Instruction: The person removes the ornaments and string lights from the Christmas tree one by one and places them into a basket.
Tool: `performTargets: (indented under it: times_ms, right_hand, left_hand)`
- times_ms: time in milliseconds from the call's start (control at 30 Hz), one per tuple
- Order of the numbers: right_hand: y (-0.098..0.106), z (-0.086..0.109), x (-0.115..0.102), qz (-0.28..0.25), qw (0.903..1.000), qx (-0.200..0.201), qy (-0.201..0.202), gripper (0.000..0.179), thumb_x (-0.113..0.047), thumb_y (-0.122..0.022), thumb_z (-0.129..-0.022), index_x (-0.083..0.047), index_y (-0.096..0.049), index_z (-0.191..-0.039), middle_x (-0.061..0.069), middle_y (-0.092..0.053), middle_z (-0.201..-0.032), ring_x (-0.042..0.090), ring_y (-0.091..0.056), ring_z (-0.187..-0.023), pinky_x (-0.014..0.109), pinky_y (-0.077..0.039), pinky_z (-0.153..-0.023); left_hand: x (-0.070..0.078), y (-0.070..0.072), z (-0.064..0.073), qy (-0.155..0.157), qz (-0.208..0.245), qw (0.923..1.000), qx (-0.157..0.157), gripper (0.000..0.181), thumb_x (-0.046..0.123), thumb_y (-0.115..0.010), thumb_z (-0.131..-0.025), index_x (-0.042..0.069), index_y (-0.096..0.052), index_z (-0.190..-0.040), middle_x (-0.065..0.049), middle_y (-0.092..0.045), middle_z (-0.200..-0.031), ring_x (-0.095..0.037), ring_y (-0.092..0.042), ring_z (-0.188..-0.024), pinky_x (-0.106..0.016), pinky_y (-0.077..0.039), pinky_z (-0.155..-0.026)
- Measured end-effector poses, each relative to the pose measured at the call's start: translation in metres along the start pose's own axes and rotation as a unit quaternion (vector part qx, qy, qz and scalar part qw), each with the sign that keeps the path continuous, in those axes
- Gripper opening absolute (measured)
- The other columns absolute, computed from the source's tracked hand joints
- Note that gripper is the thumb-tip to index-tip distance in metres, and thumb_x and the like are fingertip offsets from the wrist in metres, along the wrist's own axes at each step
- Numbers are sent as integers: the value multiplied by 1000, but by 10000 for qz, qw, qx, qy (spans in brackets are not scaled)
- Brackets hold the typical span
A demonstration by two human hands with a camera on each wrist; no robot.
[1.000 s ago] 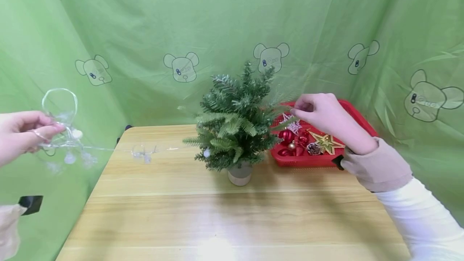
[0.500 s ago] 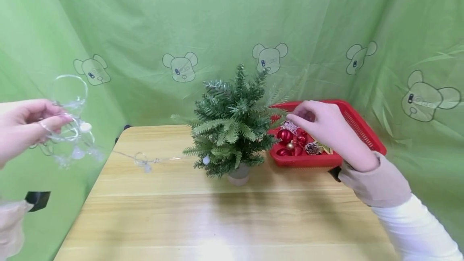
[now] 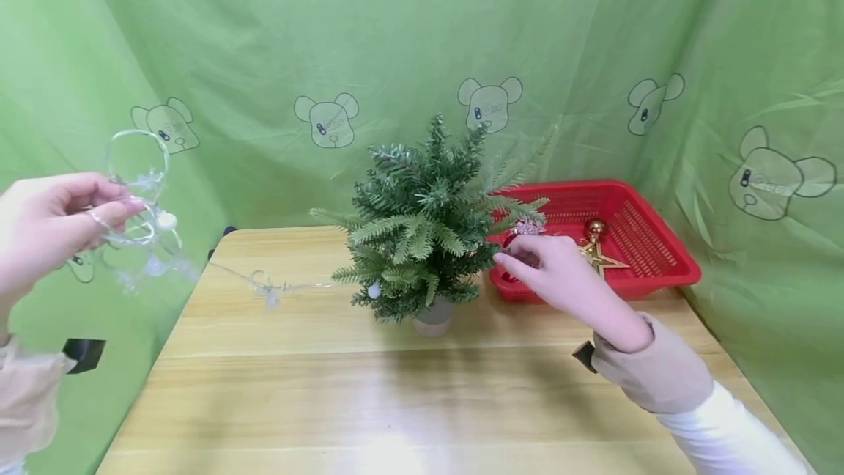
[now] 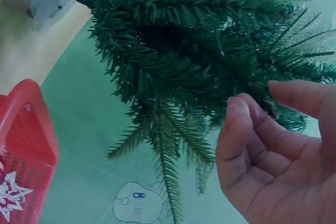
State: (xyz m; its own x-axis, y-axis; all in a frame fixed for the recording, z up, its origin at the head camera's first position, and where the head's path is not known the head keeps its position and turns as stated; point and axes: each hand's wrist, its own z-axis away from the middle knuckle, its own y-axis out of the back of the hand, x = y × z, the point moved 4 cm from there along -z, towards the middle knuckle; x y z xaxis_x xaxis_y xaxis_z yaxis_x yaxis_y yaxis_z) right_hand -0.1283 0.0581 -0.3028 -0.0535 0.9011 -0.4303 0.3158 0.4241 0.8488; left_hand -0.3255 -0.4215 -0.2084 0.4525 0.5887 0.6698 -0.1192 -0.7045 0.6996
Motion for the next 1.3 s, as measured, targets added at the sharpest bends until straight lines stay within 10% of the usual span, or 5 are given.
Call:
performTargets:
  times_ms: [400,1300]
  right_hand:
    - [5,-14,18,-179,9996,29,-221,12,-20,-67,-91,-12,-68,-83,0,-67,-71,9,-57,-61,25,-48,-60]
    - [7,-81,61,-9,9965,-705,-452,33,-10,-54,-89,1,-64,-119,20,-68,-102,26,-59,-77,37,-49,-71]
  left_hand:
    - [1,-13,4,213,-117,9995,-214,17,28,-63,-95,43,-64,-88,23,-64,-71,-5,-52,-60,-24,-40,-48]
    - [11,-52,-1,-370,254,9974,-563,5,19,-59,-97,19,-63,-101,26,-65,-80,1,-61,-69,-17,-49,-59]
